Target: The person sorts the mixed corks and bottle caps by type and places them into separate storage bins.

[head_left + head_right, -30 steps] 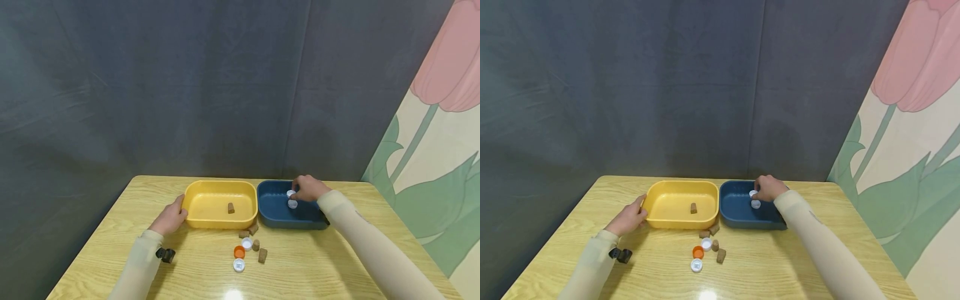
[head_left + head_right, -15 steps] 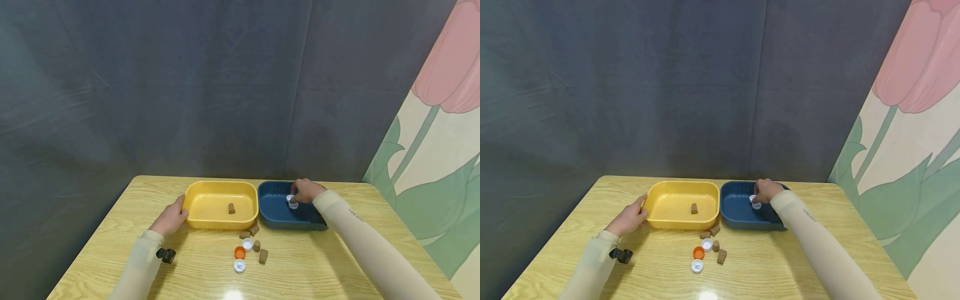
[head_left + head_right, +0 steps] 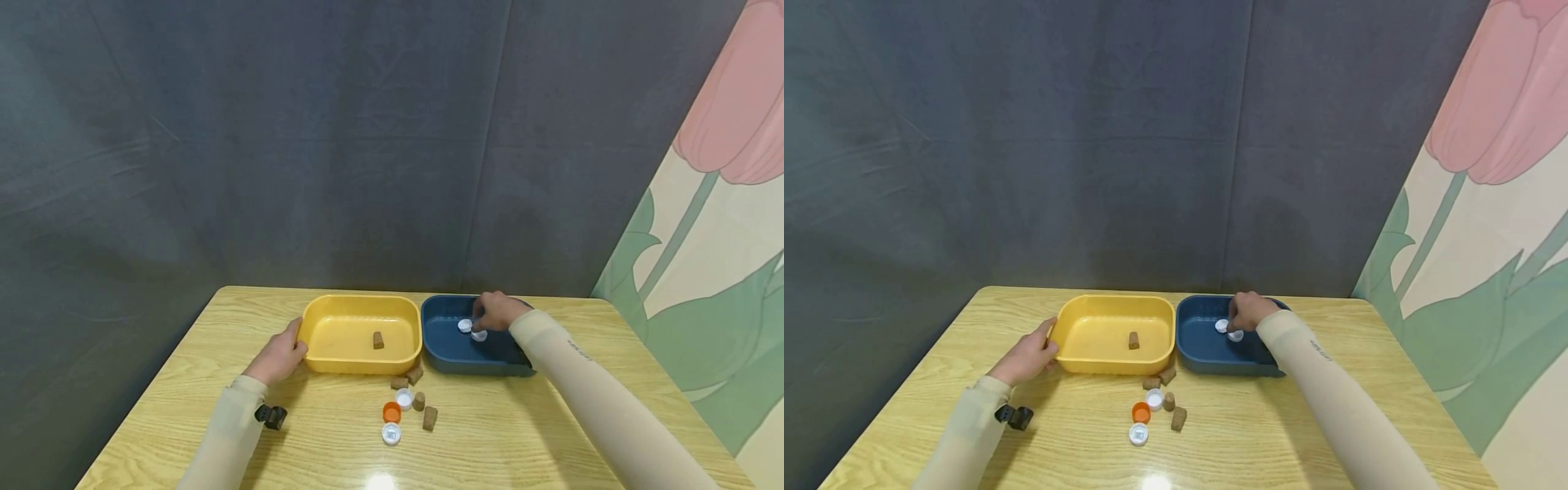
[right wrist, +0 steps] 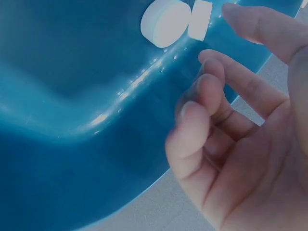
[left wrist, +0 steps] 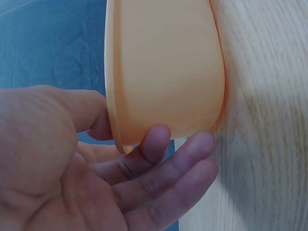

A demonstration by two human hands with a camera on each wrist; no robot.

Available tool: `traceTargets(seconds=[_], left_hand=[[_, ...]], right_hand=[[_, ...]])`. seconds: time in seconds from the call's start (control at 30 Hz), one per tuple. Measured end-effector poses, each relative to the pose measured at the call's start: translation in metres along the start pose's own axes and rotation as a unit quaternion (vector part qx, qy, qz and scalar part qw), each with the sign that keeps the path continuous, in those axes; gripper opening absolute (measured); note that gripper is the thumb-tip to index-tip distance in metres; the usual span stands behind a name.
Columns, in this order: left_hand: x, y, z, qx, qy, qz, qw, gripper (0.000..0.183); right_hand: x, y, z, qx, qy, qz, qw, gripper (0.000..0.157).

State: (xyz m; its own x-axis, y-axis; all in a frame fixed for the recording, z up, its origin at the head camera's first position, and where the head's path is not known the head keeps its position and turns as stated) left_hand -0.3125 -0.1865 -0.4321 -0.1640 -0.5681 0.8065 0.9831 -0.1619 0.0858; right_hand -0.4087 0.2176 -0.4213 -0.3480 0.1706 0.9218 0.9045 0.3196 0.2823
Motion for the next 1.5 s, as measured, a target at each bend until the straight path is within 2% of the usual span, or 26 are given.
traceTargets(seconds=[0.2,0.43,0.57,0.7,0.87,1.0,1.23,1.37,1.5], left_hand=[[0.0,0.001,0.001,-0.004,0.0,-0.001,1.0,0.065],[0.0,0.001,0.002,-0.007,-0.006,-0.001,1.0,0.064],[0.001,0.002,0.003,-0.007,-0.007,0.0,1.0,0.064],[0.001,0.004,0.003,-0.008,-0.003,-0.001,1.0,0.064],[0.001,0.003,0.003,-0.006,-0.003,-0.002,1.0,0.065],[0.0,0.003,0.002,-0.001,-0.001,-0.005,1.0,0.065],[-0.001,0.002,0.001,0.004,0.003,-0.004,1.0,0.066],[-0.001,0.002,0.0,0.008,0.007,-0.005,0.9999,0.066],[-0.001,0.002,0.001,0.007,0.008,-0.004,0.9999,0.065]], right_hand=[[-0.001,0.004,-0.003,0.017,-0.01,0.008,1.0,0.029],[0.002,0.016,-0.012,0.049,-0.037,0.036,0.997,0.031],[0.006,0.026,-0.024,0.079,-0.069,0.052,0.993,0.035],[0.007,0.038,-0.038,0.109,-0.105,0.067,0.986,0.033],[0.004,0.058,-0.059,0.148,-0.101,0.095,0.979,0.029],[-0.002,0.075,-0.075,0.177,-0.109,0.109,0.972,0.028],[-0.017,0.103,-0.102,0.249,-0.147,0.11,0.951,0.02],[-0.031,0.114,-0.112,0.268,-0.156,0.1,0.945,0.017],[-0.046,0.12,-0.118,0.278,-0.153,0.095,0.944,0.022]])
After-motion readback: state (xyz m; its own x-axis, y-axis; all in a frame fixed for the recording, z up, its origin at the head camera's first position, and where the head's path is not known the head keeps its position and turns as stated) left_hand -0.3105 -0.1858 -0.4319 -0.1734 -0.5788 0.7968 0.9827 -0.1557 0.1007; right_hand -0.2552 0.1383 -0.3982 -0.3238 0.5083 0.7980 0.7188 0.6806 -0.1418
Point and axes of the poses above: each hand's wrist, its own y-axis away from the middle knuckle, its own x-axis out of the back of the hand, z = x × y, the point moved 8 cm from there along -y, towards the middle knuckle, and after that the axes turned 4 degrees about -y, right-handed, at the moved point
